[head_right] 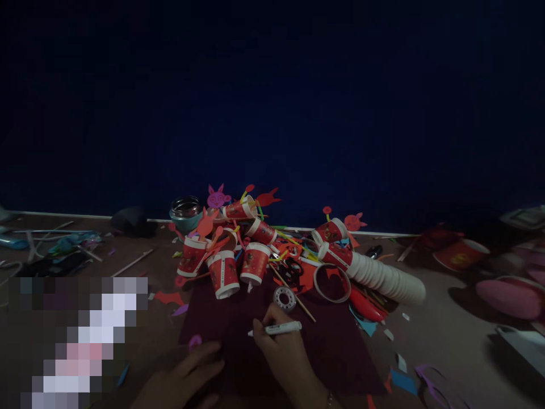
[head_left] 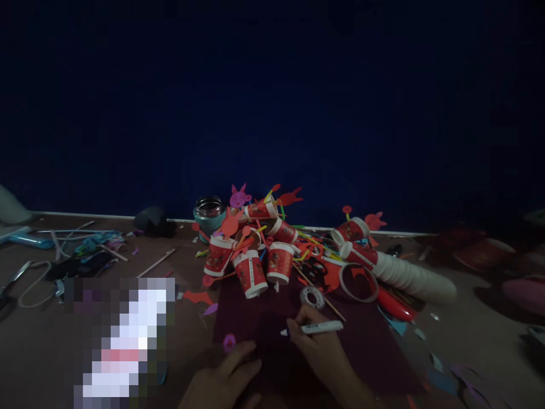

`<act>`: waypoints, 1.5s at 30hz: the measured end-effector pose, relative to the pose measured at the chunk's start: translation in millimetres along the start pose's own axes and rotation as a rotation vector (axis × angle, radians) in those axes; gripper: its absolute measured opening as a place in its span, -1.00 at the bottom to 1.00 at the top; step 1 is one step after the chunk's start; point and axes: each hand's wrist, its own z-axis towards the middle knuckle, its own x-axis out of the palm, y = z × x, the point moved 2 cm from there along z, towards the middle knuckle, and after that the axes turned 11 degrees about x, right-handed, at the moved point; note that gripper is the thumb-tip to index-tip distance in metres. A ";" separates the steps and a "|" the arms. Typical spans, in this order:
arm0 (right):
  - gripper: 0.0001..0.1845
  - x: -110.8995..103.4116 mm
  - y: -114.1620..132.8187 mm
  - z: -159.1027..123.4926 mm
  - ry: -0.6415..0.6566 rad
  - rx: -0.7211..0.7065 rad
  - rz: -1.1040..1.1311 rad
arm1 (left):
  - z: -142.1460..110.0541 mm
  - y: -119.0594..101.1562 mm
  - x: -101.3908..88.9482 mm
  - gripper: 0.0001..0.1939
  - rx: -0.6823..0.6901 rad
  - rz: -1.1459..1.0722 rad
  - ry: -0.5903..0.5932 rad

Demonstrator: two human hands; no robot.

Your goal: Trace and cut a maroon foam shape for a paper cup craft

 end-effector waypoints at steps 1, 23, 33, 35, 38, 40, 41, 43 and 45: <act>-0.76 -0.2 0.3 -0.2 -0.005 -0.002 -0.001 | -0.3 0.4 0.8 -0.59 0.001 0.005 0.001; -0.85 -2.2 3.4 -0.2 -0.052 -0.006 0.016 | -1.1 2.3 2.5 -0.61 0.007 0.014 -0.027; -0.84 -1.5 6.6 -1.3 -0.008 0.027 0.046 | -1.4 0.1 0.4 -0.62 0.001 0.028 -0.018; -0.83 -1.5 5.9 -1.7 0.007 0.037 0.045 | -1.4 0.1 0.0 -0.61 -0.003 0.034 -0.022; -0.83 -1.1 4.8 -1.7 0.032 0.041 0.029 | -1.3 0.6 0.3 -0.61 0.001 0.036 -0.023; -0.82 -0.7 4.5 -1.5 0.043 0.043 0.012 | -1.3 1.2 0.9 -0.61 0.005 0.036 -0.018; -0.81 -0.4 4.4 -1.4 0.048 0.044 0.005 | -1.3 1.4 1.4 -0.61 0.005 0.035 -0.014; -0.80 0.1 4.2 -1.3 0.045 0.040 -0.007 | -1.5 1.6 2.1 -0.61 0.013 0.032 -0.012; -0.80 0.8 3.6 -1.0 0.037 0.031 -0.011 | -1.8 1.6 2.4 -0.61 0.014 0.032 -0.015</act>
